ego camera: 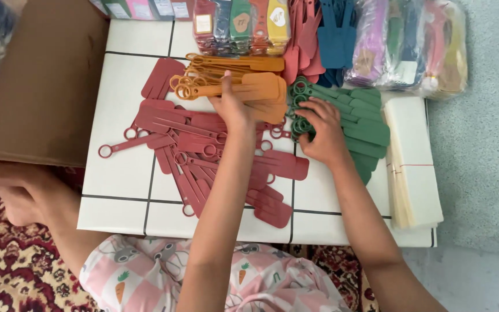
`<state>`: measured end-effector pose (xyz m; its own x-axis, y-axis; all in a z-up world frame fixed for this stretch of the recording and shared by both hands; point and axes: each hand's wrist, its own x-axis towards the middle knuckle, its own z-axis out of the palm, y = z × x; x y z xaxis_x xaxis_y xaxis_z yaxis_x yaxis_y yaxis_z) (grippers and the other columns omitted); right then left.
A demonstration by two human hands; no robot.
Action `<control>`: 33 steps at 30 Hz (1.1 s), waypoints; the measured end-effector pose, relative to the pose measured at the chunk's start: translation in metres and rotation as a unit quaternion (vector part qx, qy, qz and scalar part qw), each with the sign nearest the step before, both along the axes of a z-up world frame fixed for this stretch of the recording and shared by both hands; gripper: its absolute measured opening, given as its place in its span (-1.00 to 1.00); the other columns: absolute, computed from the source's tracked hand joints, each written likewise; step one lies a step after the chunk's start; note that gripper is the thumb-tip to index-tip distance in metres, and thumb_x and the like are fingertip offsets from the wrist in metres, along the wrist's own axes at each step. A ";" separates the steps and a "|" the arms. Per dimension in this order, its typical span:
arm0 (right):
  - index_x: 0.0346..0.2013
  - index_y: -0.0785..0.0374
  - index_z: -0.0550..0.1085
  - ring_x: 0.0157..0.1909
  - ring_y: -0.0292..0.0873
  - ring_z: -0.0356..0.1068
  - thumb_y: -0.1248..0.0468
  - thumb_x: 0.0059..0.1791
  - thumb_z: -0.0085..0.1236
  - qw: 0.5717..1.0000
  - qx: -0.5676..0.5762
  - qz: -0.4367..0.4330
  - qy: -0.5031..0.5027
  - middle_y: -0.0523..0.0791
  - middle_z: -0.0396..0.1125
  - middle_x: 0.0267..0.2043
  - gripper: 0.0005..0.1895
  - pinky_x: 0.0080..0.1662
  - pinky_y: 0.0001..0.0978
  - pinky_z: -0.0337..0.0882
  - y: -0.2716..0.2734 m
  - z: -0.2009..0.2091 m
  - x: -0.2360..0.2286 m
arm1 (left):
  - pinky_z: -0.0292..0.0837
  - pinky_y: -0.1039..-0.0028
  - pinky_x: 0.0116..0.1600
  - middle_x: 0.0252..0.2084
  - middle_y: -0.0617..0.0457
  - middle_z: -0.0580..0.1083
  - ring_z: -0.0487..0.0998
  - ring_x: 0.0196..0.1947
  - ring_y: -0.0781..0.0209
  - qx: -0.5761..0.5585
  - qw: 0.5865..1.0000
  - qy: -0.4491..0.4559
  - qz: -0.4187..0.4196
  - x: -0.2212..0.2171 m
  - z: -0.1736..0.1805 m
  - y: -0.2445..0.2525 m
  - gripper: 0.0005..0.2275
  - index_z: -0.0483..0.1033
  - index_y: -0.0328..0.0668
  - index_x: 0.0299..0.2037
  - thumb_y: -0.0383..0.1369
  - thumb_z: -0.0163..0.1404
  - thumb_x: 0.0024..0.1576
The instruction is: Sorting and stacking colorful plastic luggage tags by color on a tiled surface
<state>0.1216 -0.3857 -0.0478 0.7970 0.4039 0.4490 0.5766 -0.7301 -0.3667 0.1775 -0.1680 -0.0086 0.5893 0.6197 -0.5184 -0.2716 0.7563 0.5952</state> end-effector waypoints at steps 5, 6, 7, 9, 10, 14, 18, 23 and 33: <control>0.03 0.13 0.57 0.39 0.05 0.22 0.43 -0.31 0.07 1.000 0.015 -0.006 0.022 -0.14 0.37 0.20 -0.41 0.36 0.20 0.05 0.006 0.014 -0.006 | -0.34 0.10 0.59 0.55 -0.38 -0.20 -0.22 0.57 -0.13 0.243 0.968 0.062 -0.030 -0.011 -0.049 -0.003 -0.05 -0.31 -0.31 0.54 -0.47 0.20 0.06; 0.02 0.13 0.57 0.40 0.03 0.21 0.45 -0.31 0.08 1.000 0.007 -0.013 0.015 -0.15 0.36 0.21 -0.41 0.37 0.18 0.03 0.004 0.013 -0.007 | -0.37 0.10 0.60 0.55 -0.39 -0.22 -0.25 0.58 -0.16 0.285 0.954 0.086 -0.037 -0.017 -0.049 -0.005 -0.04 -0.34 -0.29 0.54 -0.50 0.20 0.05; 0.02 0.13 0.57 0.40 0.03 0.21 0.45 -0.31 0.08 1.000 0.007 -0.013 0.015 -0.15 0.36 0.21 -0.41 0.37 0.18 0.03 0.002 0.014 -0.007 | -0.37 0.10 0.60 0.55 -0.39 -0.22 -0.25 0.58 -0.16 0.286 0.954 0.087 -0.038 -0.026 -0.037 -0.006 -0.04 -0.34 -0.29 0.54 -0.50 0.20 0.05; 0.07 0.09 0.54 0.45 0.07 0.13 0.40 -0.27 0.10 0.999 0.012 -0.003 0.042 -0.14 0.30 0.28 -0.41 0.38 0.23 -0.04 -0.001 0.016 -0.007 | -0.41 -0.10 0.56 0.54 -0.42 -0.36 -0.43 0.56 -0.37 0.377 0.918 0.103 -0.063 -0.044 -0.012 -0.009 -0.08 -0.18 -0.06 0.55 -0.59 0.19 0.04; 0.07 0.09 0.54 0.45 0.07 0.13 0.40 -0.27 0.10 0.999 0.013 -0.003 0.041 -0.14 0.30 0.28 -0.41 0.38 0.23 -0.04 0.000 0.026 -0.011 | -0.41 -0.10 0.56 0.54 -0.42 -0.36 -0.43 0.56 -0.37 0.377 0.918 0.102 -0.063 -0.048 -0.011 -0.006 -0.08 -0.18 -0.06 0.55 -0.59 0.19 0.04; 0.36 0.15 0.28 0.54 0.36 -0.27 0.34 -0.46 0.19 0.987 -0.060 -0.018 0.149 0.08 -0.05 0.49 0.03 0.33 0.59 -0.28 0.002 0.053 -0.027 | -0.07 -0.10 0.50 0.51 -0.22 -0.16 -0.24 0.54 -0.39 0.673 0.677 0.213 -0.209 -0.062 -0.003 0.001 -0.34 0.34 0.08 0.25 -0.59 0.22 -0.10; 0.41 0.25 0.20 0.55 0.46 -0.40 0.53 -0.46 0.13 0.981 -0.101 -0.052 0.156 0.20 -0.16 0.53 0.09 0.32 0.64 -0.39 -0.001 0.058 -0.028 | 0.00 -0.15 0.51 0.55 -0.18 -0.15 -0.27 0.55 -0.34 0.785 0.493 0.262 -0.268 -0.050 0.008 0.015 -0.01 0.03 0.11 0.52 -0.25 0.47 -0.10; 0.37 0.18 0.23 0.57 0.33 -0.34 0.58 -0.40 0.11 0.981 -0.112 -0.087 0.133 0.09 -0.06 0.49 0.00 0.35 0.58 -0.40 -0.009 0.042 -0.020 | 0.05 -0.07 0.31 0.06 -0.01 0.32 0.22 0.28 -0.10 0.860 0.382 0.277 -0.193 -0.049 -0.023 0.055 -0.46 0.43 -0.02 -0.03 0.01 0.33 -0.13; -0.11 0.04 0.55 0.60 0.29 -0.29 0.50 -0.28 0.16 0.995 -0.080 -0.017 0.053 -0.03 -0.01 0.49 -0.52 0.38 0.49 -0.22 0.003 0.041 -0.023 | 0.27 -0.01 0.17 0.07 -0.10 0.37 0.37 0.22 -0.15 0.894 0.319 0.209 -0.237 -0.156 -0.031 0.073 -0.42 0.40 -0.09 0.23 0.14 0.00 0.16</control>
